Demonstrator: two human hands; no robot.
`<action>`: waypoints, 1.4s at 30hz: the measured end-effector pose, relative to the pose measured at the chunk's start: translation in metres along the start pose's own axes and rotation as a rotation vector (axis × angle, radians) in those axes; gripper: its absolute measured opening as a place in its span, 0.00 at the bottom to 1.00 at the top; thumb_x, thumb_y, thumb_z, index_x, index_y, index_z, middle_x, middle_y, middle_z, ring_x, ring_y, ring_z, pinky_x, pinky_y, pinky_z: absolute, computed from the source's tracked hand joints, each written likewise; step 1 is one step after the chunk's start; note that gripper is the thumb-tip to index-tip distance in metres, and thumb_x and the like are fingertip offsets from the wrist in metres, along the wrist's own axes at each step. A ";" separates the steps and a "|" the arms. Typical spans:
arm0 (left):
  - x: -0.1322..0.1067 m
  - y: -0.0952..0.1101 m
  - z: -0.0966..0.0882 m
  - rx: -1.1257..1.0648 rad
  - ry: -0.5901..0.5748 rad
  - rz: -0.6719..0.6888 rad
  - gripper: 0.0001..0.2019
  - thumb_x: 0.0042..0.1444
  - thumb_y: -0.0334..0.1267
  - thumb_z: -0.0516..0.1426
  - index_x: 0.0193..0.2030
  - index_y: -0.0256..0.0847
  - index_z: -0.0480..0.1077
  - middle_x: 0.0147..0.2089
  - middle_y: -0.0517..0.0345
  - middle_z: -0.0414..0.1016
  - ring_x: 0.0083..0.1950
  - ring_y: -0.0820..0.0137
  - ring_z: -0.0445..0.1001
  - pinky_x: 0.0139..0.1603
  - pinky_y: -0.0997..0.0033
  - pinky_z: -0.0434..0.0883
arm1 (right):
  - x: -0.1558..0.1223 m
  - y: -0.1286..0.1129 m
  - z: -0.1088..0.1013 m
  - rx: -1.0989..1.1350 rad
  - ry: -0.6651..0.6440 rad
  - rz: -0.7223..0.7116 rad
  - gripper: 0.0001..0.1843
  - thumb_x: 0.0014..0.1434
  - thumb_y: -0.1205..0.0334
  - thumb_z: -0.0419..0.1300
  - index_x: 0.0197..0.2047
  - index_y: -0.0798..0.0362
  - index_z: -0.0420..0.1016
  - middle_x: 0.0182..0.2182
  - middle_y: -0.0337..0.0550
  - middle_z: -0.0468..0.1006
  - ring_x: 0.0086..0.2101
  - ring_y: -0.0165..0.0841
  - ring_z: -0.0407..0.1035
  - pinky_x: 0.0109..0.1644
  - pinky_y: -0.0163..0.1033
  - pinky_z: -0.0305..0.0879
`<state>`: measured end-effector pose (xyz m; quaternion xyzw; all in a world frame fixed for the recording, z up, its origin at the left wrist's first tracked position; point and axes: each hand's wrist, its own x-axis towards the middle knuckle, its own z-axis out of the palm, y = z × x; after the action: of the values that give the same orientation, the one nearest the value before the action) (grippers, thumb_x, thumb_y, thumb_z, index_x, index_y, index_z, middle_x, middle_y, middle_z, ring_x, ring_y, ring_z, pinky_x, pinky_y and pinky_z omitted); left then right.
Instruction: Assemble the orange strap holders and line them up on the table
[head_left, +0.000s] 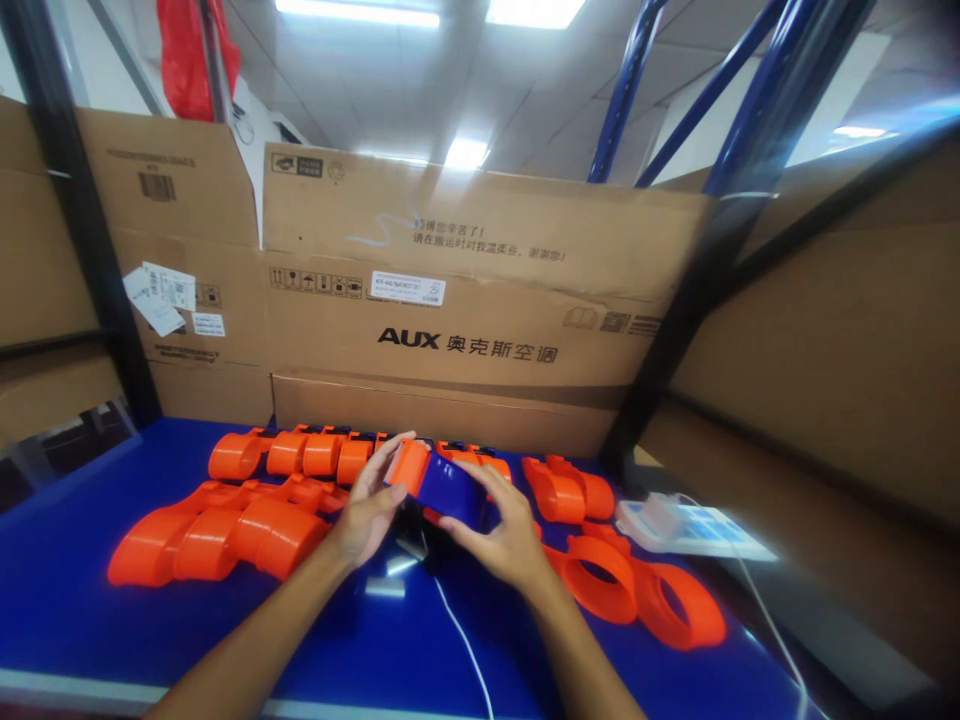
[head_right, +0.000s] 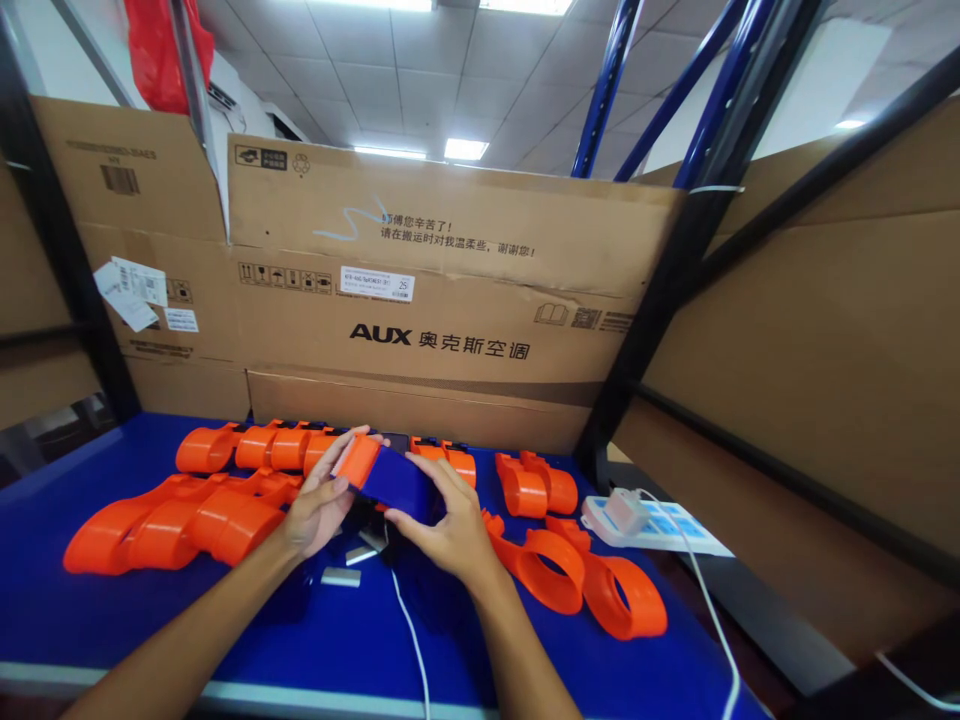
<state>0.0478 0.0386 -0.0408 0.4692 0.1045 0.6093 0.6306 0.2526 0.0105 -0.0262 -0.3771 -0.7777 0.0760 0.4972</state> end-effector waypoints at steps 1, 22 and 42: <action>0.000 0.000 0.000 0.027 0.005 0.008 0.31 0.48 0.39 0.68 0.60 0.45 0.69 0.64 0.46 0.69 0.68 0.51 0.63 0.67 0.53 0.61 | 0.000 0.001 0.000 -0.061 0.017 -0.038 0.35 0.53 0.53 0.71 0.63 0.42 0.67 0.52 0.49 0.76 0.50 0.47 0.71 0.56 0.56 0.68; -0.001 0.005 0.007 0.296 0.151 0.189 0.20 0.48 0.36 0.69 0.45 0.45 0.67 0.55 0.49 0.78 0.61 0.55 0.72 0.64 0.53 0.63 | -0.004 0.005 0.008 -0.326 0.128 -0.252 0.40 0.55 0.57 0.71 0.68 0.36 0.61 0.49 0.50 0.71 0.47 0.46 0.69 0.51 0.56 0.70; -0.004 -0.018 -0.011 0.154 0.120 -0.047 0.17 0.44 0.43 0.72 0.38 0.36 0.77 0.39 0.51 0.81 0.41 0.62 0.78 0.45 0.67 0.72 | -0.002 0.009 0.008 0.531 -0.038 0.381 0.27 0.64 0.37 0.53 0.38 0.51 0.81 0.34 0.44 0.81 0.39 0.43 0.75 0.47 0.46 0.71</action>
<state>0.0514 0.0437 -0.0611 0.4765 0.1995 0.6115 0.5993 0.2506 0.0171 -0.0363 -0.3714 -0.6553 0.3751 0.5403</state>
